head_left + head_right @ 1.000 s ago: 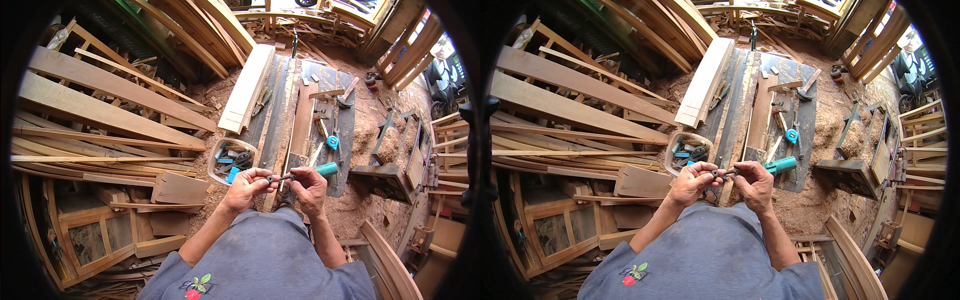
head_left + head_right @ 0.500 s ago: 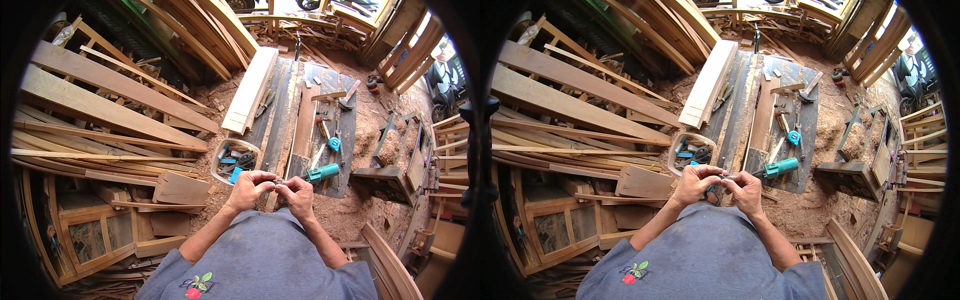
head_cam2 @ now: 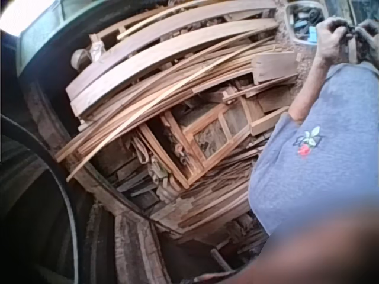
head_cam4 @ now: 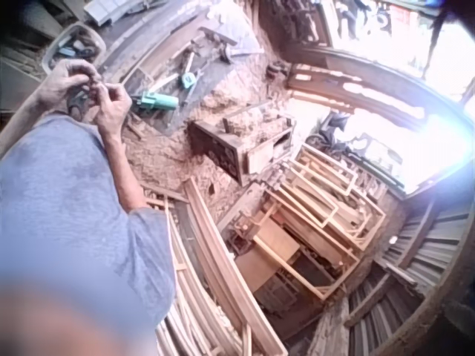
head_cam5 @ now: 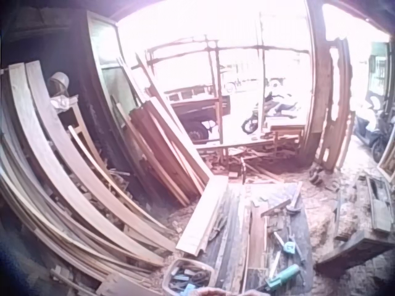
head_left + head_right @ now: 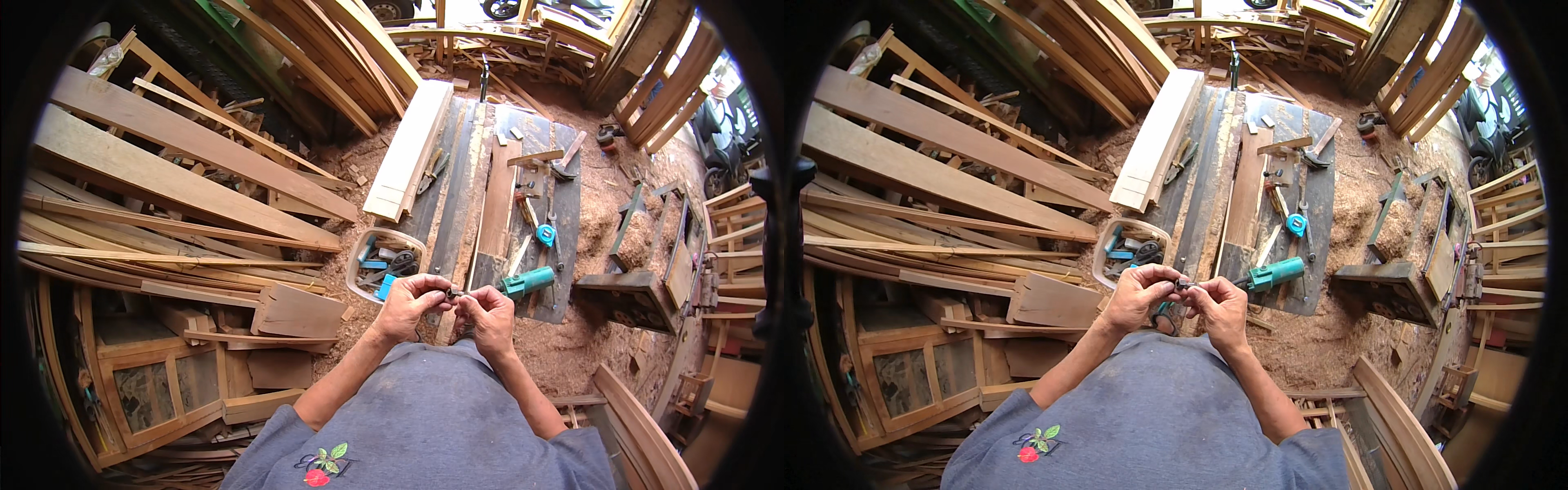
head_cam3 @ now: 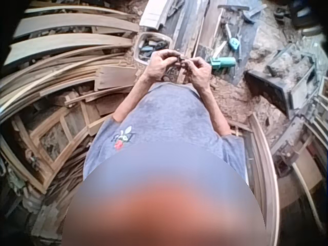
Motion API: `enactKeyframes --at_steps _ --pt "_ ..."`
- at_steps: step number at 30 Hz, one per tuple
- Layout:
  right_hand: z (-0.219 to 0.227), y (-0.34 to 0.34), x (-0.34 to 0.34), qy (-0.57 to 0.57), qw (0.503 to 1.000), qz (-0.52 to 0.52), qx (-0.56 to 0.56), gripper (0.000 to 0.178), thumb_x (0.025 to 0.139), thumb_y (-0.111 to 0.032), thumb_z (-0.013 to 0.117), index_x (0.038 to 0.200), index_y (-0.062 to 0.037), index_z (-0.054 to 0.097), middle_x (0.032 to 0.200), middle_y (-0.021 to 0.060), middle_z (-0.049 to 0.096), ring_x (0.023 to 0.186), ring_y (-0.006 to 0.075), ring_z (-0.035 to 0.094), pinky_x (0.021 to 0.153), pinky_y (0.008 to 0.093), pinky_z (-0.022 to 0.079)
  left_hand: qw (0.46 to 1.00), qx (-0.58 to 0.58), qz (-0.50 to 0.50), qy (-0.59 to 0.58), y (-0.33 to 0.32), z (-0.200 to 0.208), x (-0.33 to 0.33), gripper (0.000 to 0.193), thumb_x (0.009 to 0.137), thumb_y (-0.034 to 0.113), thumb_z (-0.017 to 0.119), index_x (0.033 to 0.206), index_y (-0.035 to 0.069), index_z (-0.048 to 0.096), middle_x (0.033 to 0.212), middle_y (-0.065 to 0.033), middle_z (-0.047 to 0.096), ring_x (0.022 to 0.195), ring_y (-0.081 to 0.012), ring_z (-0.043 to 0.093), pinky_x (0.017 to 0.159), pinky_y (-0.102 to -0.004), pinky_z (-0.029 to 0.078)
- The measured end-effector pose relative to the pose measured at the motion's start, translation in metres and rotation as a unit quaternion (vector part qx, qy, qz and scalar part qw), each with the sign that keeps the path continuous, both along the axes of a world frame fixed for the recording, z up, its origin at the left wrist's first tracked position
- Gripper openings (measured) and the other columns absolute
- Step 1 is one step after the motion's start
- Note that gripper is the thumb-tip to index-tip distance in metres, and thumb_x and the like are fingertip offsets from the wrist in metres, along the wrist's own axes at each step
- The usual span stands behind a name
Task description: The person walks into a woodworking shop and retrieves a tool kit. They then use a screwdriver to remove screws from a green electric planer, disassemble its casing, and inspect the internal components.
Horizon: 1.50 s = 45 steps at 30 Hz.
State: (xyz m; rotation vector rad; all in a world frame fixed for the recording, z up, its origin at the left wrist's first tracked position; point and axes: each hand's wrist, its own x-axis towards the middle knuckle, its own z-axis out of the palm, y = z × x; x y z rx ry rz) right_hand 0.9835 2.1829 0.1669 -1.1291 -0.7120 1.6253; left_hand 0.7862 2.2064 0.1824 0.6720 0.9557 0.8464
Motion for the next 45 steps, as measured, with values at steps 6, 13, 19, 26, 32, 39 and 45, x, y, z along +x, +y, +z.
enactKeyframes --at_steps 6,13,19,26,32,39,45 --pt "0.011 0.004 0.009 -0.138 0.989 -0.011 0.055 0.012 0.098 -0.009 0.079 0.095 0.0001 0.071 0.081 0.0045 0.075 0.07 0.0074 0.068 0.061 0.0229 0.056 0.998 0.055 0.024 0.013 0.001 0.006 -0.001 0.054 0.099 -0.006 0.065 0.15 -0.006 0.049 0.125 -0.0181 0.075 0.108 -0.0174 0.074 0.098 -0.0314 0.061" --pt "0.012 0.005 0.007 -0.208 0.972 0.036 0.104 0.012 0.094 -0.008 0.082 0.094 0.0012 0.074 0.077 0.0048 0.074 0.068 0.0071 0.068 0.06 0.0247 0.054 0.979 0.127 -0.027 0.156 0.002 0.017 0.0 0.057 0.094 -0.006 0.071 0.147 -0.008 0.052 0.124 -0.0152 0.077 0.113 -0.015 0.072 0.1 -0.0298 0.058" --pt "0.014 0.008 0.011 -0.29 0.93 0.036 0.221 0.01 0.091 -0.003 0.08 0.093 0.0037 0.073 0.079 0.0128 0.074 0.069 0.0184 0.072 0.063 0.0319 0.056 0.968 0.156 0.004 0.197 -0.002 0.016 0.004 0.041 0.092 -0.004 0.075 0.132 -0.003 0.063 0.113 -0.0124 0.078 0.106 -0.0143 0.074 0.095 -0.0302 0.06" --pt "0.015 0.007 0.017 -0.373 0.874 0.033 0.309 0.009 0.089 0.001 0.079 0.094 0.0036 0.071 0.081 0.0157 0.071 0.071 0.0272 0.073 0.064 0.0359 0.056 0.961 0.176 -0.003 0.214 -0.003 0.011 0.006 0.03 0.092 -0.005 0.077 0.121 -0.001 0.07 0.105 -0.0089 0.077 0.098 -0.0136 0.074 0.089 -0.0291 0.062" --pt "0.007 0.0 0.029 -0.211 0.964 0.091 0.134 0.013 0.095 -0.008 0.08 0.095 0.0027 0.074 0.078 0.0104 0.074 0.065 0.0133 0.07 0.06 0.031 0.056 0.946 0.211 -0.02 0.244 -0.005 0.023 0.017 0.023 0.093 -0.004 0.077 0.116 -0.002 0.071 0.102 -0.0088 0.076 0.097 -0.0128 0.073 0.087 -0.028 0.06" --pt "-0.013 -0.009 0.061 -0.001 0.996 0.083 -0.014 0.012 0.099 -0.01 0.077 0.1 0.0021 0.073 0.085 0.0073 0.075 0.072 0.0109 0.071 0.066 0.0283 0.061 0.904 0.291 -0.073 0.305 -0.004 0.025 0.054 0.024 0.091 0.0 0.077 0.115 -0.002 0.072 0.102 -0.0127 0.077 0.095 -0.0202 0.077 0.085 -0.0323 0.062" --pt "-0.051 -0.023 0.112 0.072 0.992 0.071 -0.072 0.014 0.101 -0.012 0.076 0.102 0.0011 0.073 0.089 0.0073 0.076 0.077 0.0115 0.071 0.069 0.0275 0.06 0.866 0.349 -0.142 0.328 -0.005 0.005 0.109 0.021 0.09 0.0 0.074 0.111 0.002 0.071 0.1 -0.0147 0.073 0.09 -0.0289 0.074 0.08 -0.037 0.059"
